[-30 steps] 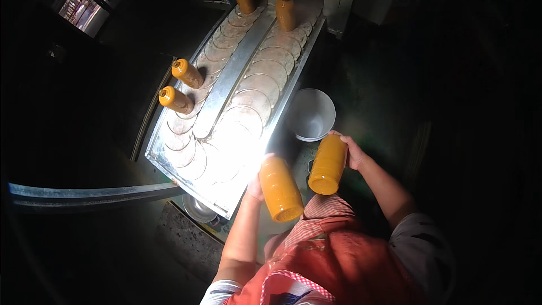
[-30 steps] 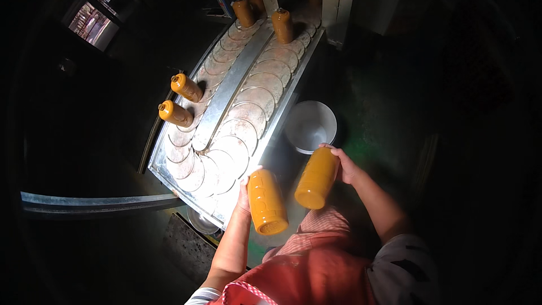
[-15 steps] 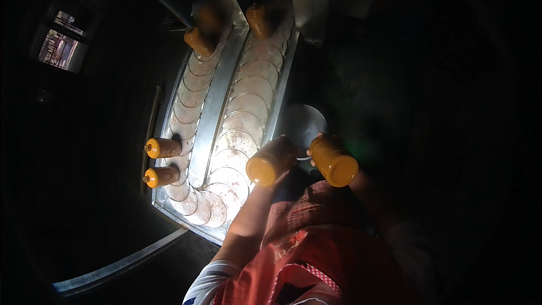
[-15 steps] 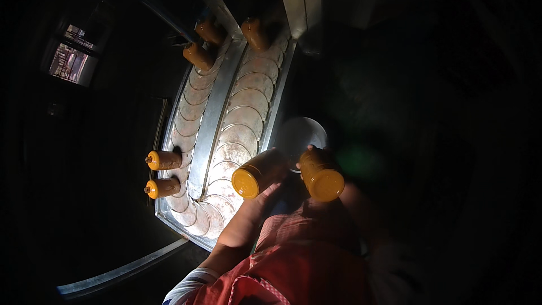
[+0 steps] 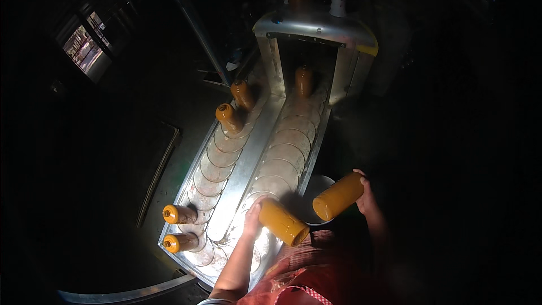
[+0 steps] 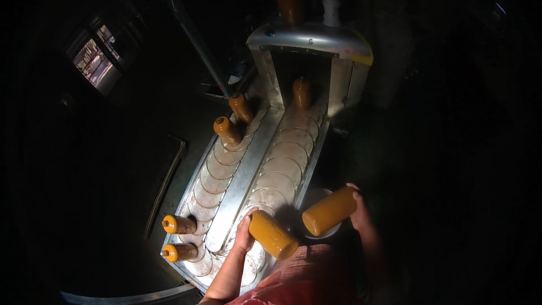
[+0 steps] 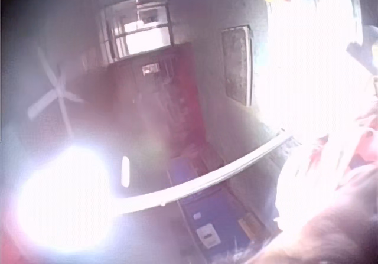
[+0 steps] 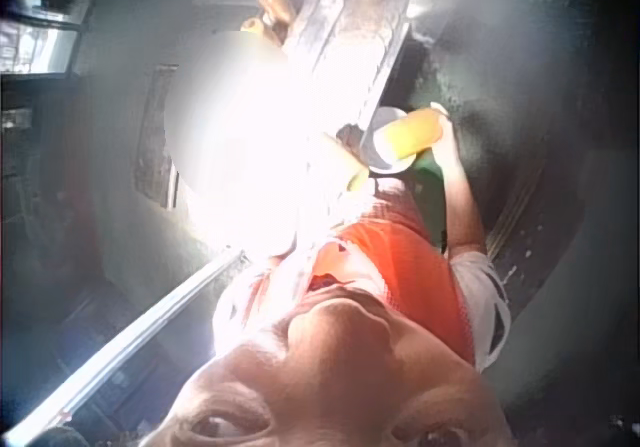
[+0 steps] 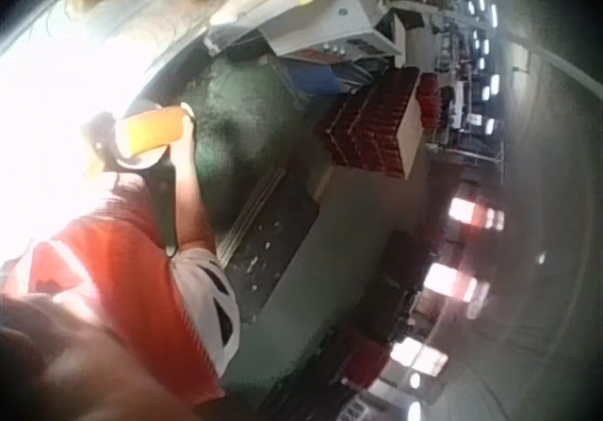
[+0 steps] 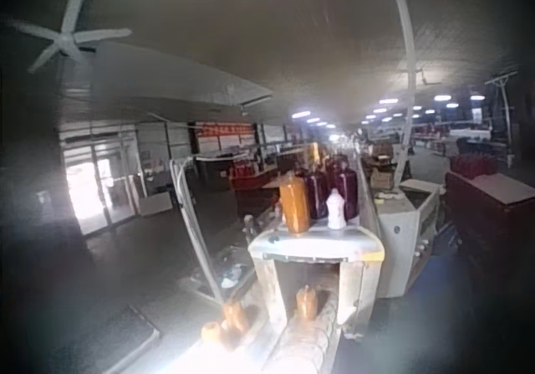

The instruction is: The person places amber-colored jars onto a conveyor belt and then moves them to a pallet rack. They also transport a loaded pallet rack using a pallet jack and return to the conveyor to continue placing jars.

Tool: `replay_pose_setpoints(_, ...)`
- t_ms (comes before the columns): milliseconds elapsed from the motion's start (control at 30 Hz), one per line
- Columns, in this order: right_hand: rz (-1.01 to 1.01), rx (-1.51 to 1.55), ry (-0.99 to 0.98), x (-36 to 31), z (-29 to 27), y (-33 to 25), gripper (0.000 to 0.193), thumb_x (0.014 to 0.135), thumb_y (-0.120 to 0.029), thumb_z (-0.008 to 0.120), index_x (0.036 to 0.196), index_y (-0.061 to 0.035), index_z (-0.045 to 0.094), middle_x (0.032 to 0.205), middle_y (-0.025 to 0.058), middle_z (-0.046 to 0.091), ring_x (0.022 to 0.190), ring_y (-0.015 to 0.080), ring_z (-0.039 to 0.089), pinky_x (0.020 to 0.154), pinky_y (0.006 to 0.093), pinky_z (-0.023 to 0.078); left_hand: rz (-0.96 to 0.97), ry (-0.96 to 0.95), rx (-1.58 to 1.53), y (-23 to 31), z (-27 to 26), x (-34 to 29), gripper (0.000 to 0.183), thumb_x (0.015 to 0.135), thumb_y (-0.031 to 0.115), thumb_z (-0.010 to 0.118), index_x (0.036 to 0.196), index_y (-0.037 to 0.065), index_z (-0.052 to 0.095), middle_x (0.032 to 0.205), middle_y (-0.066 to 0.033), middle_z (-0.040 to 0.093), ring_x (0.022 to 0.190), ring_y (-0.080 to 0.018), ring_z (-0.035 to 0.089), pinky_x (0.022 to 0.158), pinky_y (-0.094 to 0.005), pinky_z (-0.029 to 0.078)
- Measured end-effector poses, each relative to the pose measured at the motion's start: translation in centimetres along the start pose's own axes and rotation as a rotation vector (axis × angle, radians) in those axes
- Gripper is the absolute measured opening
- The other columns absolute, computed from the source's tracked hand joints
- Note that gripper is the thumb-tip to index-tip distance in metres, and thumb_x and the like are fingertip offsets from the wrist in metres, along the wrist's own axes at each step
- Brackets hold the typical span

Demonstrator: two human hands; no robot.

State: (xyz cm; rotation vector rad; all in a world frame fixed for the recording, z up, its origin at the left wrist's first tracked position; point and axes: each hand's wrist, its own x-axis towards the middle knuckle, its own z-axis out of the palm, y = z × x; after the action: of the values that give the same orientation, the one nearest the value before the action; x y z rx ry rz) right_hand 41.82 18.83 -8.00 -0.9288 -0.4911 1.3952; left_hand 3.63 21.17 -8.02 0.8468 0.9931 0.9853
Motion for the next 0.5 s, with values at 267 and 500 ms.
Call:
replay_pose_setpoints(267, -0.538, -1.09, -0.18, 8.5, 17.1, 8.1, 0.045, 0.076, -0.013, 0.076, 0.12, -0.0236, 0.07, 0.134, 0.0167, 0.049, 0.124, 0.035, 0.047, 0.106, 0.0412, 0.04, 0.518, 0.258, 1.204, 5.4, -0.2, -0.2, 0.045, 0.066, 0.025, 0.086, 0.11, 0.029, 0.076, 0.135, -0.0134, 0.053, 0.103, -0.0335, 0.054, 0.092, -0.0396, 0.049)
replay_pose_setpoints(500, -0.623, -1.396, -0.195, 13.0, 18.6, 10.8, 0.048, 0.077, -0.02, 0.075, 0.124, -0.0306, 0.068, 0.146, 0.0257, 0.036, 0.131, 0.0431, 0.035, 0.112, 0.0468, 0.032, 0.588, 0.355, 1.124, 0.7, 3.2, 2.6, 0.041, 0.073, 0.021, 0.082, 0.113, 0.028, 0.075, 0.149, -0.0211, 0.038, 0.123, -0.0418, 0.044, 0.105, -0.0458, 0.039)
